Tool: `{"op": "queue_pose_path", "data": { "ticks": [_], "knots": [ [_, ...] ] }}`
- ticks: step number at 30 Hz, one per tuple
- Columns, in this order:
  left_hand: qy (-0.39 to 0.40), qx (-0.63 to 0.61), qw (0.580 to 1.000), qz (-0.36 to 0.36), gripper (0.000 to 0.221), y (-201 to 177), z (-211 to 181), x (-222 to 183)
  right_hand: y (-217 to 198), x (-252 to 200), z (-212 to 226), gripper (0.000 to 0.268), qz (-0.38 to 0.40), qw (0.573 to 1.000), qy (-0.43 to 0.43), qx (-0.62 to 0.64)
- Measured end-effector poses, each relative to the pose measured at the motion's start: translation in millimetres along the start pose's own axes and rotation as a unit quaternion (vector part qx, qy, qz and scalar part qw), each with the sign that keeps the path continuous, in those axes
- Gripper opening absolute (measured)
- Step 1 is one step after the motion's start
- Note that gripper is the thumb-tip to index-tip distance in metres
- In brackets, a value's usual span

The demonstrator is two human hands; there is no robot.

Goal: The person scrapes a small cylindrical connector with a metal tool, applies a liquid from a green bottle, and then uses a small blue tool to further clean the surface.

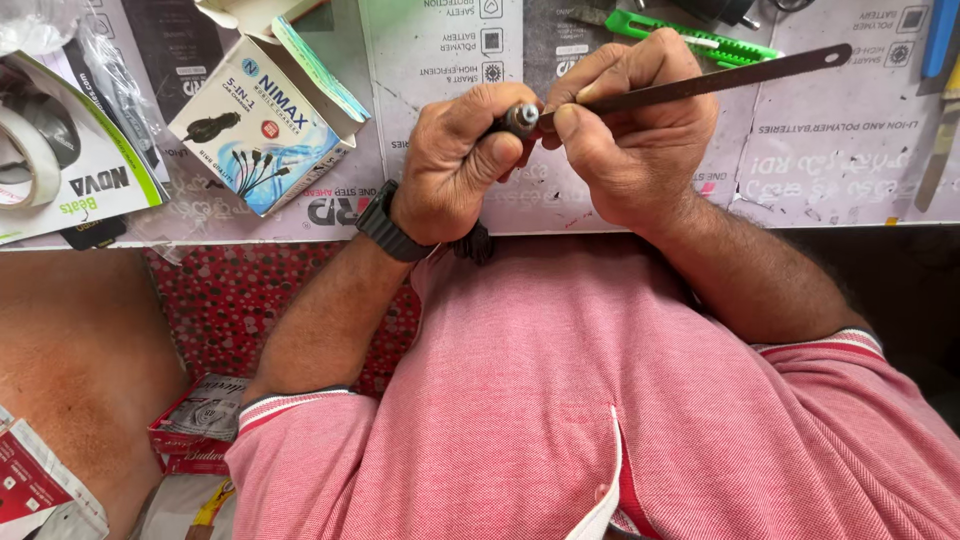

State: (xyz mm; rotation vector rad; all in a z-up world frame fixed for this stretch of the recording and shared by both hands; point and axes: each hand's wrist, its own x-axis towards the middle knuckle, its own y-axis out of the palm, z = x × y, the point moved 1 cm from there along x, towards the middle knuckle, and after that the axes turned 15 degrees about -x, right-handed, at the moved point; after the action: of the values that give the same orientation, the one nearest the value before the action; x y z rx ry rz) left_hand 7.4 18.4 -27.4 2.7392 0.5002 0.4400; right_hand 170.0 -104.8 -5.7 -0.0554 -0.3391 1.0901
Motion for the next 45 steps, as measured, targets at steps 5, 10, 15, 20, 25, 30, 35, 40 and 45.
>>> {"op": "queue_pose_path", "data": {
  "ticks": [5,10,15,20,25,30,35,40,45],
  "knots": [
    [-0.007,0.0,1.0,-0.024,0.036,1,0,-1,2,-2,-2,0.022,0.0,1.0,0.007,0.028],
    [-0.006,0.017,0.999,-0.027,0.035,2,0,-1,2,-5,-2,0.022,0.0,1.0,0.007,0.017],
    [-0.009,0.045,0.998,-0.045,0.035,0,2,-1,2,-2,-3,0.021,-0.008,1.0,0.015,0.015],
    [0.016,0.061,0.997,-0.04,0.033,1,4,-1,3,-3,-5,0.021,-0.011,1.0,-0.013,-0.005],
    [0.021,0.093,0.994,-0.058,0.025,4,6,-1,5,-7,-11,0.022,-0.019,0.999,-0.026,-0.016],
    [0.009,0.112,0.991,-0.077,0.023,6,7,3,4,-11,-18,0.024,-0.035,0.999,-0.005,-0.027],
    [0.018,0.136,0.988,-0.078,0.023,9,4,6,3,-7,-17,0.023,-0.028,1.0,0.007,-0.01],
    [0.004,0.164,0.983,-0.081,0.021,8,5,1,5,-11,-15,0.024,-0.033,0.999,0.023,-0.006],
    [0.052,0.175,0.979,-0.085,0.024,8,5,4,3,-7,-16,0.023,-0.037,0.999,0.006,-0.017]
  ]
}}
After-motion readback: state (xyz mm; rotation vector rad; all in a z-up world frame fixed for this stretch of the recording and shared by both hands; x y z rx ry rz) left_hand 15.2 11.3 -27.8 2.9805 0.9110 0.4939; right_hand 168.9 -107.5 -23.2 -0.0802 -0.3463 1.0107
